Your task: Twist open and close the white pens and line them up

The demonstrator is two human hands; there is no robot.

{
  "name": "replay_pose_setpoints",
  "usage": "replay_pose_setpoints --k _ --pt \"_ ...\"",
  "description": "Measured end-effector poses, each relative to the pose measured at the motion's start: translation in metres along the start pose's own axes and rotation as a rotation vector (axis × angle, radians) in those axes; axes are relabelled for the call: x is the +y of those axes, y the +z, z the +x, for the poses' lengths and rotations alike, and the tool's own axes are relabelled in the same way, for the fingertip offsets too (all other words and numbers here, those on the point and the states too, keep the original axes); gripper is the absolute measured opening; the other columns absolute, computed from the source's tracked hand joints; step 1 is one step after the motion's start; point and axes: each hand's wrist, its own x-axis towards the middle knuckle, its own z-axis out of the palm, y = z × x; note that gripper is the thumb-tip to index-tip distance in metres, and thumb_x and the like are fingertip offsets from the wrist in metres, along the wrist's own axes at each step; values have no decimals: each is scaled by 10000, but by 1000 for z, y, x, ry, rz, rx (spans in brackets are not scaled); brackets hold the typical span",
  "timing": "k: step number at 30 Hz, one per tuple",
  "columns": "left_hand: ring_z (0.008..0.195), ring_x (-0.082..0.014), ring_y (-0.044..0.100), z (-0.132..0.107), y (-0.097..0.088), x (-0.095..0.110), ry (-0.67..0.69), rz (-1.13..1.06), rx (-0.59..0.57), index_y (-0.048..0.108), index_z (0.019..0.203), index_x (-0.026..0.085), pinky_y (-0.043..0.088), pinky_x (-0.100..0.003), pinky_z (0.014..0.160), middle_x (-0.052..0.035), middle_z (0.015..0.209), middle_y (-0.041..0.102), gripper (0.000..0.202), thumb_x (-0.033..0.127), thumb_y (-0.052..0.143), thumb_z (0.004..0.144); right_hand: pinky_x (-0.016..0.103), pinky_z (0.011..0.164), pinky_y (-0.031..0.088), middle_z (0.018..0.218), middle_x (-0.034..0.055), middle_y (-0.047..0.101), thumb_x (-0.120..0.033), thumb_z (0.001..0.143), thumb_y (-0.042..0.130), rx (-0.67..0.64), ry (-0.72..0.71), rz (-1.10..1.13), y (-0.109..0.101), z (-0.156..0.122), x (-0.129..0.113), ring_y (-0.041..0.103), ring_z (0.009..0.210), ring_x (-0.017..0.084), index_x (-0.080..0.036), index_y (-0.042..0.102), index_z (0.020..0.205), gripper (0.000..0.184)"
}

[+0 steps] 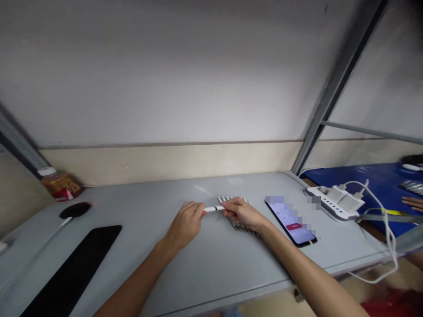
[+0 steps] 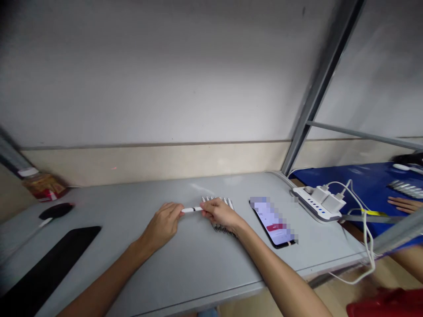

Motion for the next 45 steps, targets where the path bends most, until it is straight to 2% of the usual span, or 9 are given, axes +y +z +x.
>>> replay_pose_setpoints --k 5,9,15,20,25,29,33,40,45 --pt "660 -155 529 -6 4 -5 -109 -173 -68 468 771 200 378 -267 615 -13 708 581 220 49 345 874 242 596 325 657 -9 515 -391 940 471 130 -433 -559 1 -5 -7 431 608 111 -171 590 762 308" --pt "642 -139 506 -5 4 -6 -173 -314 -128 470 809 206 391 -261 615 6 720 541 213 211 320 960 260 722 386 876 59 622 -344 943 484 197 -596 -723 -1 -6 -7 531 776 149 -172 653 963 241" --pt "780 -166 540 -2 -3 -4 -171 -332 -108 520 917 203 436 -310 736 -21 832 559 229 331 338 972 226 586 358 661 3 590 -369 933 484 230 -385 -677 -4 -1 0 483 603 117 -167 680 838 297" --pt "793 -169 560 -3 -3 -3 -206 -390 -115 498 995 213 457 -318 741 -25 879 579 166 316 373 957 237 670 410 918 43 644 -287 809 656 298 -465 -558 -4 0 1 541 727 129 -191 662 982 198" --pt "776 -162 565 -4 -1 -2 -221 -408 -112 481 972 219 458 -309 727 -18 871 581 147 311 366 962 237 606 388 654 10 588 -398 906 503 252 -284 -576 -3 1 3 493 598 123 -169 666 850 287" --pt "721 -151 547 -3 -1 -3 -222 -388 -125 496 935 211 442 -287 682 -5 812 570 168 294 353 967 233 650 399 834 23 641 -339 841 606 270 -375 -558 -3 1 3 535 706 131 -192 647 988 212" --pt "786 -167 535 -2 -1 -6 -156 -293 -63 531 917 202 426 -309 730 -26 856 581 219 286 337 974 233 604 375 685 1 598 -357 908 501 260 -338 -590 -3 1 3 495 605 118 -184 664 893 239" --pt "765 -172 511 -2 0 -6 -140 -189 -75 536 852 188 399 -319 721 -26 817 579 311 271 270 991 242 658 410 867 36 648 -327 860 582 304 -401 -563 -2 1 2 558 736 142 -188 640 1019 219" --pt "761 -173 514 -2 -1 -4 -145 -178 -96 543 848 191 384 -327 726 -17 780 576 314 281 277 988 248 667 408 855 35 657 -229 862 553 297 -434 -636 -2 2 4 556 733 140 -192 677 891 132"
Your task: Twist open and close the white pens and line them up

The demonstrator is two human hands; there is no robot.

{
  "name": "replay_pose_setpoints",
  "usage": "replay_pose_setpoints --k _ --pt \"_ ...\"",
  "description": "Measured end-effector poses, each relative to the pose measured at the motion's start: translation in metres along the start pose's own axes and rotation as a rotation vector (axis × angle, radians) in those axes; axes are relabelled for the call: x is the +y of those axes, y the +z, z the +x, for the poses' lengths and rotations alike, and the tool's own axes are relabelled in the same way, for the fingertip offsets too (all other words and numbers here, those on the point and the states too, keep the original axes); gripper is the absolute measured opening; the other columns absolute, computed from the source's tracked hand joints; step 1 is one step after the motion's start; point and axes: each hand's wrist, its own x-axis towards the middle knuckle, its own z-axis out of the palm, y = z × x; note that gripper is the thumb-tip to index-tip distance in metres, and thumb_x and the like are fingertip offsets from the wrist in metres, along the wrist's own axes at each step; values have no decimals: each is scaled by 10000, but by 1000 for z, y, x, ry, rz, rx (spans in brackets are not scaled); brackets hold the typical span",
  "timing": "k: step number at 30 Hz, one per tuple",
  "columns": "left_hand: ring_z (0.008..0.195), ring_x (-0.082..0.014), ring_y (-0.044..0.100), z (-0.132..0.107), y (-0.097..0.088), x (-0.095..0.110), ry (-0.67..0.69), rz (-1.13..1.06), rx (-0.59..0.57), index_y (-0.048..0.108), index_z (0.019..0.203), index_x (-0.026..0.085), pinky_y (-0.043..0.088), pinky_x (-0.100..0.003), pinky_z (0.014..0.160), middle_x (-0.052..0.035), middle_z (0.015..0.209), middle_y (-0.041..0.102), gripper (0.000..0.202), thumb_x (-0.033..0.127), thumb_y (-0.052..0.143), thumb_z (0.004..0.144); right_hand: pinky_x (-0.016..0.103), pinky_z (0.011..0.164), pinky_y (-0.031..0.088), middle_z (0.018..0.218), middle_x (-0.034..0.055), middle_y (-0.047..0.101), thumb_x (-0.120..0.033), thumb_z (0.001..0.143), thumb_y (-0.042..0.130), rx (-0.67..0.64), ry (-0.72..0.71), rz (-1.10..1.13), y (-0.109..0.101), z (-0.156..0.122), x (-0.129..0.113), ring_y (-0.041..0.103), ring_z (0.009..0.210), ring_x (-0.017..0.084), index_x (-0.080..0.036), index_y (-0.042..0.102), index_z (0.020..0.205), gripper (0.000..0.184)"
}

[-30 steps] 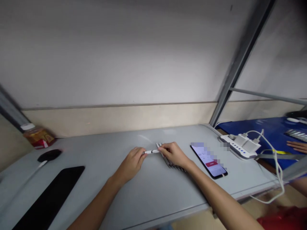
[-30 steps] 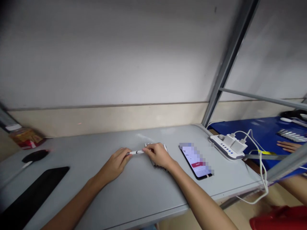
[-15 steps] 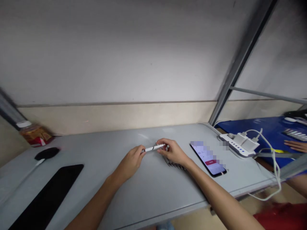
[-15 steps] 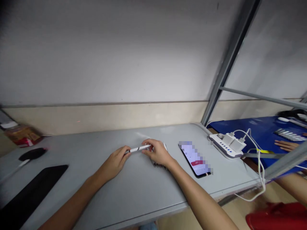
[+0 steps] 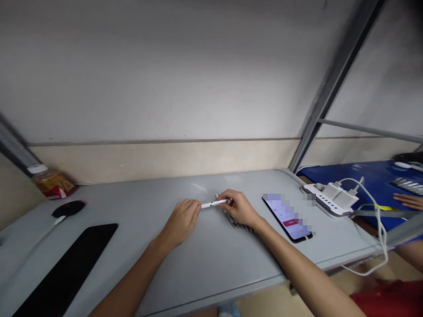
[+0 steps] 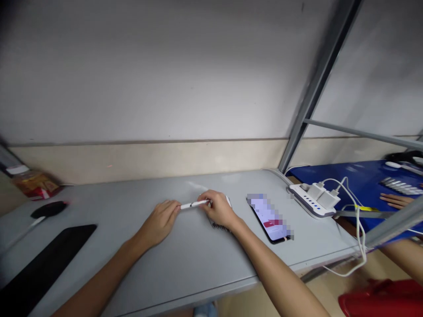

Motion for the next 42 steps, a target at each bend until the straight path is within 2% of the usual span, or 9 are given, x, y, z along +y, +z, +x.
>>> replay_pose_setpoints --k 3,5,8,12,15,22,30,35,42 --pt "775 -173 527 0 0 0 -9 -15 9 556 864 193 389 -328 742 -17 800 589 293 292 306 979 242 676 421 949 50 658 -201 795 638 26 -32 31 1 0 1 575 788 148 -198 672 985 193" --pt "798 -177 539 0 -1 0 -8 -23 13 563 875 194 395 -327 753 -21 826 600 279 300 325 973 246 671 418 916 47 669 -263 835 618 4 -10 33 1 0 0 576 760 147 -197 675 1027 211" --pt "819 -184 548 0 -1 1 -2 -18 7 568 886 194 396 -330 757 -25 845 609 262 303 345 967 251 643 396 786 28 671 -305 916 514 -57 10 -17 0 0 0 555 674 140 -192 705 924 222" --pt "806 -183 555 0 -2 1 -10 -32 -12 571 899 196 402 -329 748 -26 853 616 253 309 355 966 256 695 416 870 42 672 -205 844 620 -8 -79 -49 -1 1 4 577 759 153 -194 691 911 99" --pt "796 -181 563 -1 -1 -1 -11 -67 -10 590 920 201 421 -325 745 -29 844 622 266 318 355 966 289 764 433 894 60 659 -127 821 622 38 -158 -110 -1 1 9 580 843 177 -192 678 917 128" --pt "891 -186 589 0 1 -6 -6 -93 23 574 1226 267 443 -350 834 -41 942 667 354 298 326 975 320 799 454 958 90 662 -121 865 561 94 -172 -270 -11 3 22 595 887 199 -195 700 1010 214" --pt "893 -200 575 0 0 -11 -80 -39 62 602 1101 236 438 -360 825 -45 931 656 304 305 335 973 315 816 464 1034 96 678 -192 909 521 124 -101 -321 -24 3 37 633 907 200 -206 712 1067 248" --pt "880 -202 555 0 -1 -8 -64 -15 48 595 1081 237 433 -350 798 -44 898 636 292 309 332 976 321 825 451 1031 92 682 -186 914 525 66 -171 -314 -15 3 34 622 920 201 -220 699 1106 261" --pt "866 -192 539 -1 1 -1 -62 -67 39 577 1030 219 430 -345 779 -37 902 613 280 314 318 982 334 811 446 1005 93 654 -207 912 544 79 -223 -295 1 1 20 587 907 200 -249 683 1145 275"
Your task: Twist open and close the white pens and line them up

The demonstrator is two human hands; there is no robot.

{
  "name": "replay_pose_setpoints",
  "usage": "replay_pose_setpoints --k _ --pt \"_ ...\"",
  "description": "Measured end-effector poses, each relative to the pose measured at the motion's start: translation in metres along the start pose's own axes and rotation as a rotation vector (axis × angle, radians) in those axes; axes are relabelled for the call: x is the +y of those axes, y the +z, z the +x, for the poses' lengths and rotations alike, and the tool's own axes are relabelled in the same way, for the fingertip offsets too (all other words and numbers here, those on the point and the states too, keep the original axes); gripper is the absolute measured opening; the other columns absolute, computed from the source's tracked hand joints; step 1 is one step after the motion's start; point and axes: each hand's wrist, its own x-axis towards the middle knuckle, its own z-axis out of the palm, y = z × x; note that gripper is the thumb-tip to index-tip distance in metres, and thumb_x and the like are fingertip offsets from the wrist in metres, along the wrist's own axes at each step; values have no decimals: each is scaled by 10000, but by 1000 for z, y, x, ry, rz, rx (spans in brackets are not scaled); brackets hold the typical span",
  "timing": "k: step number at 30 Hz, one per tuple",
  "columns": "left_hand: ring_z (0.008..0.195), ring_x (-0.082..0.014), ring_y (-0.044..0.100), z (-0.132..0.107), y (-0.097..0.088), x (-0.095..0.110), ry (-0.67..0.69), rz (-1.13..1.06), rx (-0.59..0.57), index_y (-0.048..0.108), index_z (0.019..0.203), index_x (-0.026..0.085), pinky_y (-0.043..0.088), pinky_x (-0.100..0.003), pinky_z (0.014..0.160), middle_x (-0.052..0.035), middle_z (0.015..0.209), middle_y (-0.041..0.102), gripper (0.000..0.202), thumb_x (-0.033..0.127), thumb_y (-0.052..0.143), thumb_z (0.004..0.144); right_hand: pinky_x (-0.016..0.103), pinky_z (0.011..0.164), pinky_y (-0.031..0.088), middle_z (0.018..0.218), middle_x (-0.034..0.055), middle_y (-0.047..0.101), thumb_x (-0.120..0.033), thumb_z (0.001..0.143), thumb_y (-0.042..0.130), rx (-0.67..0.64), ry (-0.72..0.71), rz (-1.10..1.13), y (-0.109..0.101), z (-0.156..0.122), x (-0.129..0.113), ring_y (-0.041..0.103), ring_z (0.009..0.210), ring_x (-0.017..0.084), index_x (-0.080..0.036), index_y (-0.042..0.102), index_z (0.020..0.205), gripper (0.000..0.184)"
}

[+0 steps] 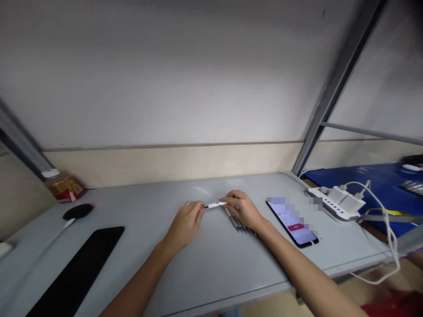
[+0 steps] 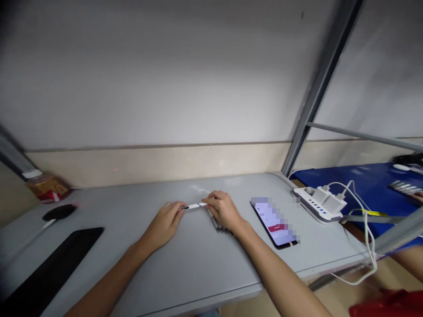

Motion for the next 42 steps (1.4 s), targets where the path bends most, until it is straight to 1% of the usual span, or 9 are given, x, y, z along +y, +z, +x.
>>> replay_pose_setpoints --k 7,14,19,21,24,29,33,37,42 --pt "849 -192 511 -1 0 3 12 -17 -38 535 880 204 423 -342 777 -31 855 581 286 298 287 988 331 819 449 987 76 697 -245 885 601 27 -28 198 4 2 -8 589 893 196 -225 711 1072 218" --pt "860 -192 489 1 -4 3 90 -28 -40 539 907 202 418 -334 784 -34 876 577 240 275 322 979 243 578 388 632 1 598 -422 948 445 -122 285 452 -3 2 -14 503 578 120 -181 699 923 351" --pt "851 -188 487 2 -4 2 71 -29 -21 539 912 198 417 -332 785 -30 864 566 232 281 332 977 214 553 358 701 -21 575 -392 806 661 -156 300 585 -11 3 -12 463 578 95 -175 630 1029 314" --pt "855 -187 486 2 -4 2 83 -35 -32 539 927 198 418 -333 791 -31 868 564 235 280 325 980 216 542 350 641 -17 561 -418 855 590 -191 321 592 -11 3 -10 449 548 94 -153 636 910 274" --pt "865 -187 490 2 -5 3 93 -51 -34 544 947 196 422 -333 796 -35 875 565 238 283 325 980 224 524 339 527 -13 517 -476 936 421 -250 364 547 -11 2 -8 424 490 95 -144 615 728 437" --pt "858 -195 490 2 -6 4 85 -41 -31 558 933 199 428 -338 779 -40 867 572 238 285 340 970 209 538 345 651 -37 543 -434 799 661 -189 302 569 -17 3 -8 459 558 98 -172 606 1032 354" --pt "866 -198 486 2 -6 5 88 -47 -39 555 940 200 429 -346 789 -42 874 572 241 285 332 974 225 504 316 531 -33 486 -489 928 430 -261 353 529 -18 2 -8 403 479 92 -151 599 756 415" --pt "869 -193 492 1 -7 5 73 -63 -29 555 936 204 428 -346 798 -37 873 566 238 280 333 976 216 541 332 662 -35 544 -452 814 638 -207 293 535 -17 2 -8 445 566 100 -175 593 992 332" --pt "852 -187 489 1 -7 5 76 -76 -37 550 932 209 428 -346 795 -29 866 562 263 290 305 985 228 546 332 587 -19 513 -485 922 451 -245 331 485 -17 2 -10 436 547 105 -151 610 819 384"
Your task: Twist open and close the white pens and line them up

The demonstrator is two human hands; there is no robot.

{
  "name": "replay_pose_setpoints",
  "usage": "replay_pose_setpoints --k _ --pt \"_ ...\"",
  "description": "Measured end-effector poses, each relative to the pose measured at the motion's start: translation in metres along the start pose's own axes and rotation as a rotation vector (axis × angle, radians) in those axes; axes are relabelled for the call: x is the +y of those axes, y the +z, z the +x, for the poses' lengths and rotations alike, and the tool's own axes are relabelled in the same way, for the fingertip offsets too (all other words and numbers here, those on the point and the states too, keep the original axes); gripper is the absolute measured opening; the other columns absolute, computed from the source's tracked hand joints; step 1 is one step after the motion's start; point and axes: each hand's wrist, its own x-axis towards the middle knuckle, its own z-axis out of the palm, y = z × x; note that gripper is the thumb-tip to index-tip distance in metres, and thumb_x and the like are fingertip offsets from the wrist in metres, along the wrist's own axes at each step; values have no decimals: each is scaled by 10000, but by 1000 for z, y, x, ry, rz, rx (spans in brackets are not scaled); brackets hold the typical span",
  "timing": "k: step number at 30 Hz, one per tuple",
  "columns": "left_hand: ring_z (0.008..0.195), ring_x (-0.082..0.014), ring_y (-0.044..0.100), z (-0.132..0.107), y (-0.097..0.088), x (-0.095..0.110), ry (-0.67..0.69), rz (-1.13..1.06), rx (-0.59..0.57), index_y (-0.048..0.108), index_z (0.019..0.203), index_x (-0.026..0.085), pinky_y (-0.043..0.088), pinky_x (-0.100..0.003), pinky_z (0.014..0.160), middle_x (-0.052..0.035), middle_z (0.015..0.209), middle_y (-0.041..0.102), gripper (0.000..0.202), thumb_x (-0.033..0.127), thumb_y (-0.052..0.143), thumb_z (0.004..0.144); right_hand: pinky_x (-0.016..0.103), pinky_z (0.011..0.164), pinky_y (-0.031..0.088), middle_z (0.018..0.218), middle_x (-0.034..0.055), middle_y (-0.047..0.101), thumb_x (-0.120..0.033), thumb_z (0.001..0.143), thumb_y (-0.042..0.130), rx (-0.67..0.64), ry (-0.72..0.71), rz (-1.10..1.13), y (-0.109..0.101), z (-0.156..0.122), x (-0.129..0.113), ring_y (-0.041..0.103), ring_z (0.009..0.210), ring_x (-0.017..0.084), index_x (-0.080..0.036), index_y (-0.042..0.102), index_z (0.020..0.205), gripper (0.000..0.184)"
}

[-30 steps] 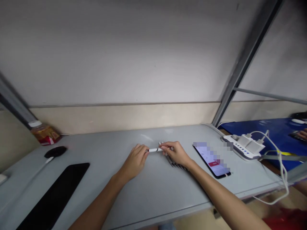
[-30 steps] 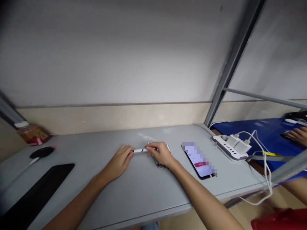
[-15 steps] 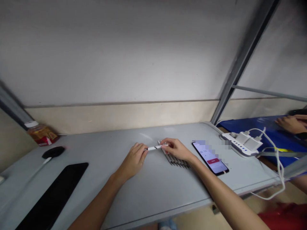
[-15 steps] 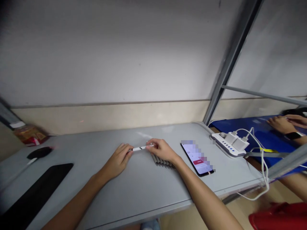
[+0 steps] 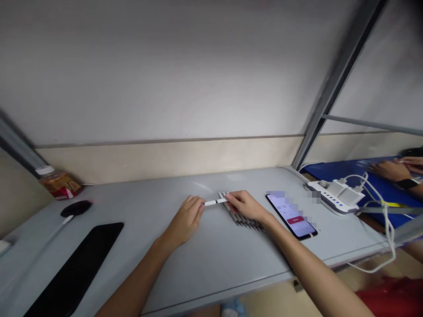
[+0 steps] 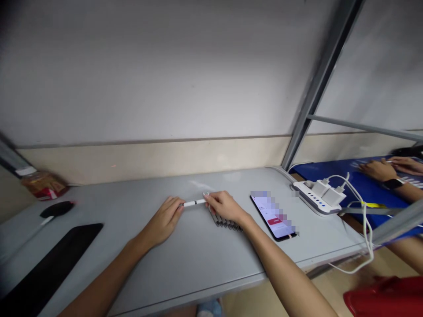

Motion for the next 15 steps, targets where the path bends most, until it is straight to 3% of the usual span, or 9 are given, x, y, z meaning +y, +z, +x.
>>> replay_pose_setpoints --k 4,6,8,12,15 --pt "859 -190 486 0 0 0 -7 13 -5 546 918 202 422 -345 792 -31 863 557 262 292 309 985 218 560 345 676 -26 550 -447 815 638 26 -60 -13 -1 0 0 462 589 107 -171 593 1074 381" --pt "865 -192 483 1 0 0 -10 14 -6 549 918 202 422 -346 792 -34 868 558 265 295 309 984 223 552 338 632 -14 545 -465 883 532 -9 -36 -39 0 0 1 447 559 103 -151 629 922 331" --pt "867 -193 479 0 -1 1 -11 10 -10 547 919 204 420 -348 792 -35 870 559 272 299 301 986 227 543 330 588 -6 531 -484 934 420 -16 1 -48 0 -1 1 438 538 104 -144 622 794 420" --pt "859 -193 469 0 0 1 -6 15 -27 531 909 205 413 -353 793 -34 865 551 276 298 285 991 216 551 330 662 -26 543 -459 834 614 75 -67 -45 2 -1 -1 453 586 111 -186 609 1022 332" --pt "847 -191 468 0 1 1 0 12 -22 521 893 209 413 -350 785 -31 851 546 267 290 286 989 222 545 325 607 -23 531 -461 894 524 52 -55 -67 3 -1 -1 436 548 108 -169 627 902 310"
